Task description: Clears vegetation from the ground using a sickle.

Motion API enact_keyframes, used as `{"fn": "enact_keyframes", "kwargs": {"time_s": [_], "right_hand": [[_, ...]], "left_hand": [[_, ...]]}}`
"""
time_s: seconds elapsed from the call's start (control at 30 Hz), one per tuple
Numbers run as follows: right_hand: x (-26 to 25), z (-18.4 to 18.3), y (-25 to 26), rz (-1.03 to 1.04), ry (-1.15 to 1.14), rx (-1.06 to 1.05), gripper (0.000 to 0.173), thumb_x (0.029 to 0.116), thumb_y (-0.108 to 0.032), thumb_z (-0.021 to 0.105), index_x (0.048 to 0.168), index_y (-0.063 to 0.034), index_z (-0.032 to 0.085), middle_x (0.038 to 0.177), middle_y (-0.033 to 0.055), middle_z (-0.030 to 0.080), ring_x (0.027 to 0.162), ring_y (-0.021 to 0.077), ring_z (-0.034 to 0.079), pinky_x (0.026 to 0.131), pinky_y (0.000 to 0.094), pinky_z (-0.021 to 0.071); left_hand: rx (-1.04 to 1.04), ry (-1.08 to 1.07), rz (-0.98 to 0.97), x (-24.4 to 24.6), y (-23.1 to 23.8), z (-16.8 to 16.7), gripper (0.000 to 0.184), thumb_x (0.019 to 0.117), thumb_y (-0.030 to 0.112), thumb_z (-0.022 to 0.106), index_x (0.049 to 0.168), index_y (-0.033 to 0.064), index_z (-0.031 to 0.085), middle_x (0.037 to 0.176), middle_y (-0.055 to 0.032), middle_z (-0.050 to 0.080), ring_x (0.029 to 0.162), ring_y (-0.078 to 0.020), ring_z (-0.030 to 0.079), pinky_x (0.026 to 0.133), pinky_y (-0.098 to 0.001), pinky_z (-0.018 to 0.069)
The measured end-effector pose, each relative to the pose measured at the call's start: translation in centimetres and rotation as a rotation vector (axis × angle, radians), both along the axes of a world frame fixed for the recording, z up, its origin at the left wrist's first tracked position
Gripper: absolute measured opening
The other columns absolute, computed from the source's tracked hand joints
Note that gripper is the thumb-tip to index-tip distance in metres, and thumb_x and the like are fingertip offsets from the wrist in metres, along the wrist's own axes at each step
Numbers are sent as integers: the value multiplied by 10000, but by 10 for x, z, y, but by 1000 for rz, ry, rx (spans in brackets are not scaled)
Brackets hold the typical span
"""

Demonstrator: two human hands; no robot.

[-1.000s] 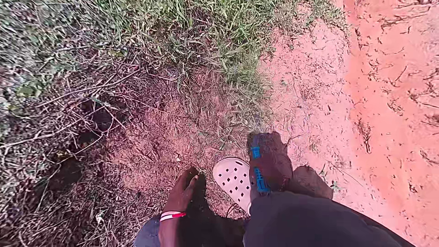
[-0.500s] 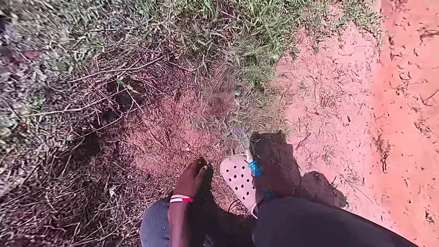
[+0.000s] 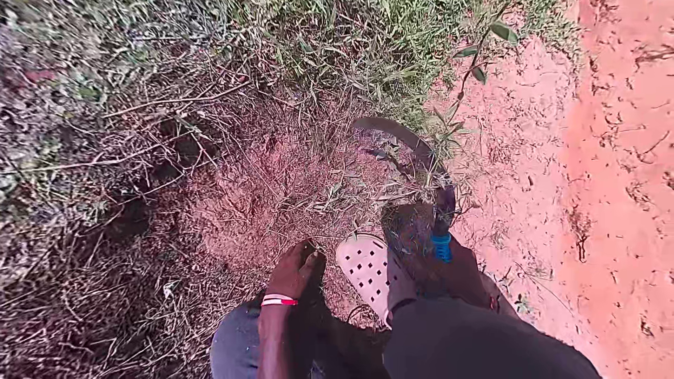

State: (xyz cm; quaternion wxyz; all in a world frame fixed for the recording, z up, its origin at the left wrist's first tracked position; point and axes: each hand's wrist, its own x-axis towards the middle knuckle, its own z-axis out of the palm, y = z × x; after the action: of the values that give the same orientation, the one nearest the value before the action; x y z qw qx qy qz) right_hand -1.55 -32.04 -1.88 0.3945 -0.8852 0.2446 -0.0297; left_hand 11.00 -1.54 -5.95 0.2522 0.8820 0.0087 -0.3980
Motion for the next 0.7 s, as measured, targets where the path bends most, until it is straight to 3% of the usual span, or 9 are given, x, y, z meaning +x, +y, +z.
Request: {"fn": "enact_keyframes", "kwargs": {"time_s": [0.1, 0.17, 0.27, 0.33, 0.4, 0.47, 0.6, 0.67, 0.7], "right_hand": [[21, 16, -5, 8, -209, -177, 316, 806, -137, 642, 1017, 97, 660, 716, 115, 659, 609, 111, 617, 586, 268, 506], [41, 27, -8, -10, -311, -106, 326, 799, -131, 650, 1005, 123, 643, 724, 97, 654, 611, 72, 608, 591, 232, 512], [70, 56, 3, -70, -177, 599, 220, 761, -43, 620, 969, -57, 549, 650, -69, 595, 503, 22, 585, 488, 203, 532], [80, 60, 7, 1, -20, 1246, 186, 776, 5, 553, 897, -129, 507, 602, -47, 568, 446, 56, 553, 427, 223, 507], [81, 29, 2, 294, 100, 1866, 99, 866, -124, 622, 879, -205, 567, 667, -91, 572, 477, -5, 526, 441, 152, 456], [72, -6, 6, 512, 207, 2211, 78, 894, -210, 671, 940, -195, 611, 696, -101, 583, 472, -18, 533, 425, 133, 450], [48, -32, 32, 641, 335, 2337, 130, 934, -167, 638, 1060, -140, 621, 907, -45, 643, 596, 4, 617, 543, 137, 535], [58, -27, 33, 691, 404, 2057, 113, 916, -167, 648, 1022, -175, 608, 836, -72, 608, 598, -4, 576, 537, 140, 493], [66, -16, 34, 675, 451, 1754, 122, 887, -158, 653, 987, -179, 586, 756, -77, 601, 569, 8, 569, 510, 162, 484]], "left_hand": [[-11, 8, 7, 0, 3, 0, 497, 1080, 298, 530, 1479, 5, 501, 1458, -291, 537, 1376, -450, 510, 1149, -623, 370], [-8, 11, 8, -1, 1, 2, 497, 1082, 300, 527, 1485, 10, 497, 1463, -290, 532, 1376, -449, 511, 1148, -624, 370], [-9, -11, 3, -1, 2, -1, 494, 1077, 306, 536, 1477, 18, 510, 1444, -288, 549, 1354, -458, 528, 1132, -638, 382], [-25, -43, -1, -3, 3, -4, 480, 1066, 289, 545, 1455, 9, 535, 1405, -302, 574, 1339, -464, 537, 1127, -638, 387], [-29, -37, -3, -3, 6, -5, 475, 1068, 285, 540, 1449, 1, 536, 1394, -311, 573, 1333, -469, 538, 1122, -630, 394], [-39, -39, 17, -4, 5, -7, 480, 1067, 279, 547, 1451, -8, 534, 1403, -312, 568, 1340, -465, 535, 1133, -622, 389], [-13, -25, 37, -1, 3, -8, 485, 1072, 294, 545, 1462, 7, 526, 1404, -297, 576, 1348, -445, 536, 1141, -611, 385], [21, -20, 29, 2, -1, -7, 491, 1074, 321, 540, 1462, 21, 528, 1405, -284, 583, 1336, -442, 550, 1126, -622, 398], [21, -27, 25, 3, -1, -8, 487, 1072, 325, 541, 1454, 24, 535, 1395, -280, 591, 1324, -442, 560, 1119, -627, 405]]}}
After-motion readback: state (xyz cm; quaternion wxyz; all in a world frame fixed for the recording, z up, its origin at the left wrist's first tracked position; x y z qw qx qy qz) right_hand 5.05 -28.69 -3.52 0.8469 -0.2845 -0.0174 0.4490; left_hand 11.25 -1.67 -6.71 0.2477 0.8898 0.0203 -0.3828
